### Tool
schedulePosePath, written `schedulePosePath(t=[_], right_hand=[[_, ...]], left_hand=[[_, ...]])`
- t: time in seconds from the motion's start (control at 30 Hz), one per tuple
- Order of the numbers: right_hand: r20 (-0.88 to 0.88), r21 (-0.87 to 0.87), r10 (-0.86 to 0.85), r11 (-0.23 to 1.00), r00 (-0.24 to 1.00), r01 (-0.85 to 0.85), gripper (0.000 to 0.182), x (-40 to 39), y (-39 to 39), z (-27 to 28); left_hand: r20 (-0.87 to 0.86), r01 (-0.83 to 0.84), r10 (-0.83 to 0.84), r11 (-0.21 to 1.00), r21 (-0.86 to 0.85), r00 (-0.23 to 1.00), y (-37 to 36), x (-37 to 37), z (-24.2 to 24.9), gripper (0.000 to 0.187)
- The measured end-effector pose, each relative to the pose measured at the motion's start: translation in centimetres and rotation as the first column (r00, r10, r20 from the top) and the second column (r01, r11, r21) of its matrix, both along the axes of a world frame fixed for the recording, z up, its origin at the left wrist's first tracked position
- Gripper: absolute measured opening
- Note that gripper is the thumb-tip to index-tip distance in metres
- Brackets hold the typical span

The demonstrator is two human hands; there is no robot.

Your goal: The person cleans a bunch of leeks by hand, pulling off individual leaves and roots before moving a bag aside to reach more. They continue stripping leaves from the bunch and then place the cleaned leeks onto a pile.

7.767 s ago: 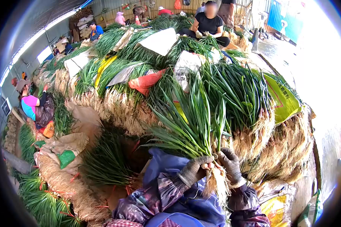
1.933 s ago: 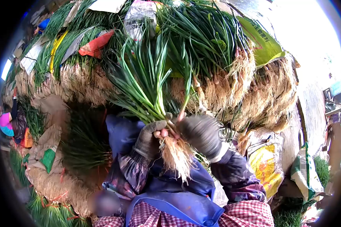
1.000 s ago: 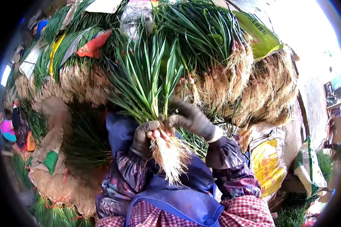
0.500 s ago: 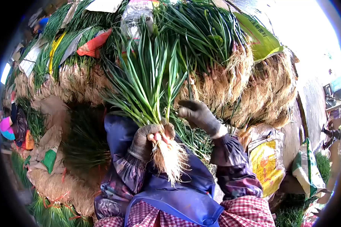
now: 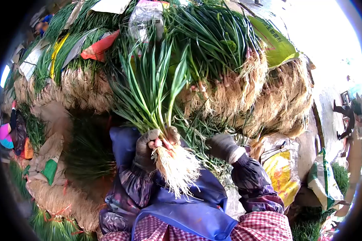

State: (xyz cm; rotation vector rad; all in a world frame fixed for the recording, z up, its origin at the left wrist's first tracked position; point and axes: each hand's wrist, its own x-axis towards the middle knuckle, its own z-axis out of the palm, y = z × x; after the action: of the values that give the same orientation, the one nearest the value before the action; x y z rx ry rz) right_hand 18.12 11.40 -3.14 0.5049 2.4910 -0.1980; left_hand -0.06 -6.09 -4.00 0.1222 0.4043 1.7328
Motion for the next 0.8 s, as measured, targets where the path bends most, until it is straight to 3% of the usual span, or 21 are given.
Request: schedulePosePath(t=[0.03, 0.07, 0.1, 0.13, 0.2, 0.23, 0.27, 0.3, 0.33, 0.37, 0.4, 0.43, 0.47, 0.5, 0.53, 0.6, 0.63, 0.67, 0.73, 0.77, 0.8], right_hand=[[-0.359, -0.047, -0.190, 0.981, 0.914, 0.186, 0.023, -0.6, 0.3, 0.7], [-0.658, -0.153, -0.346, 0.931, 0.669, 0.331, 0.026, -1.4, 1.1, 1.2], [-0.767, -0.169, -0.388, 0.891, 0.511, 0.422, 0.031, -2.7, 2.2, 1.8], [-0.850, -0.208, -0.410, 0.838, 0.330, 0.504, 0.036, -4.1, 3.3, 2.3], [-0.742, -0.136, -0.482, 0.789, 0.466, 0.599, 0.039, -6.8, 5.9, 2.6], [-0.508, -0.147, -0.551, 0.812, 0.662, 0.564, 0.035, -8.0, 6.9, 3.9], [-0.614, -0.126, -0.456, 0.863, 0.644, 0.490, 0.026, -8.1, 7.5, 2.7], [-0.747, -0.235, -0.460, 0.858, 0.480, 0.456, 0.022, -7.5, 7.4, 2.6], [-0.836, -0.331, -0.459, 0.859, 0.300, 0.392, 0.017, -6.9, 6.1, 3.4], [-0.970, -0.172, -0.221, 0.919, 0.102, 0.354, 0.012, -6.3, 4.4, 4.8], [-0.985, -0.084, -0.135, 0.919, 0.107, 0.386, 0.011, -5.8, 2.7, 5.5], [-0.983, 0.035, -0.023, 0.949, 0.180, 0.314, 0.010, -5.1, 1.1, 6.4], [-0.891, 0.227, 0.090, 0.937, 0.445, 0.265, 0.007, -4.3, -0.5, 6.6], [-0.927, 0.185, 0.150, 0.980, 0.344, 0.071, 0.006, -3.8, -2.0, 6.8], [-0.819, 0.186, 0.192, 0.980, 0.541, -0.065, 0.007, -3.5, -3.1, 6.8], [-0.824, 0.032, 0.107, 0.989, 0.557, -0.141, 0.012, -2.6, -3.8, 5.7], [-0.749, -0.221, -0.134, 0.974, 0.649, -0.054, 0.019, -2.1, -3.1, 5.5], [-0.684, -0.407, -0.302, 0.913, 0.664, -0.004, 0.026, -1.9, -2.4, 5.7], [-0.436, -0.348, -0.220, 0.935, 0.873, 0.062, 0.030, -2.0, -0.5, 4.8], [-0.341, -0.239, -0.113, 0.971, 0.933, 0.031, 0.034, -2.4, 0.4, 3.4], [-0.080, 0.050, 0.028, 0.998, 0.996, -0.024, 0.043, -3.7, 0.9, 2.1]], left_hand=[[-0.010, 0.010, -0.010, 1.000, 0.008, 1.000, 0.1, 0.0, -0.2, 0.044], [-0.020, 0.021, -0.020, 1.000, 0.015, 1.000, 0.4, 0.0, 0.3, 0.048], [-0.035, 0.041, -0.041, 0.999, 0.028, 0.999, 0.5, 0.2, 1.1, 0.051], [-0.054, 0.064, -0.062, 0.997, 0.035, 0.997, 0.6, 0.4, 2.1, 0.054], [-0.031, 0.106, -0.103, 0.987, 0.119, 0.994, 0.9, 0.3, 1.9, 0.048], [-0.027, 0.131, -0.128, 0.975, 0.179, 0.991, 1.2, 0.2, 2.0, 0.045], [-0.022, 0.154, -0.153, 0.959, 0.237, 0.988, 1.4, 0.1, 2.2, 0.043], [-0.063, 0.100, -0.094, 0.990, 0.099, 0.994, 1.0, 0.0, 2.5, 0.033], [-0.082, 0.054, -0.045, 0.992, 0.115, 0.996, 1.3, -0.1, 2.1, 0.032], [-0.094, 0.004, 0.007, 0.992, 0.123, 0.996, 1.5, -0.1, 1.3, 0.031], [-0.106, -0.037, 0.051, 0.991, 0.126, 0.993, 1.4, 0.0, 0.8, 0.030], [-0.231, -0.064, 0.034, 0.991, -0.122, 0.972, 0.6, -0.6, 1.2, 0.029], [-0.238, -0.095, 0.051, 0.980, -0.175, 0.970, 1.0, -0.2, 1.4, 0.022], [-0.246, -0.125, 0.067, 0.966, -0.228, 0.967, 1.3, 0.2, 1.7, 0.029], [-0.255, -0.099, 0.029, 0.958, -0.269, 0.966, 1.2, -0.1, 1.7, 0.027], [-0.238, -0.080, 0.007, 0.951, -0.299, 0.971, 1.2, -0.2, 1.5, 0.026], [-0.213, -0.088, 0.026, 0.953, -0.289, 0.977, 1.2, 0.0, 1.3, 0.026], [-0.211, -0.090, 0.030, 0.956, -0.280, 0.977, 1.0, 0.0, 1.5, 0.026], [-0.169, -0.047, 0.014, 0.979, -0.197, 0.986, 0.7, -0.4, 0.7, 0.026], [-0.129, -0.002, -0.014, 0.993, -0.122, 0.992, 0.8, -0.8, 0.2, 0.032], [-0.094, 0.006, -0.015, 0.994, -0.105, 0.995, 0.7, -0.7, -0.1, 0.042]])
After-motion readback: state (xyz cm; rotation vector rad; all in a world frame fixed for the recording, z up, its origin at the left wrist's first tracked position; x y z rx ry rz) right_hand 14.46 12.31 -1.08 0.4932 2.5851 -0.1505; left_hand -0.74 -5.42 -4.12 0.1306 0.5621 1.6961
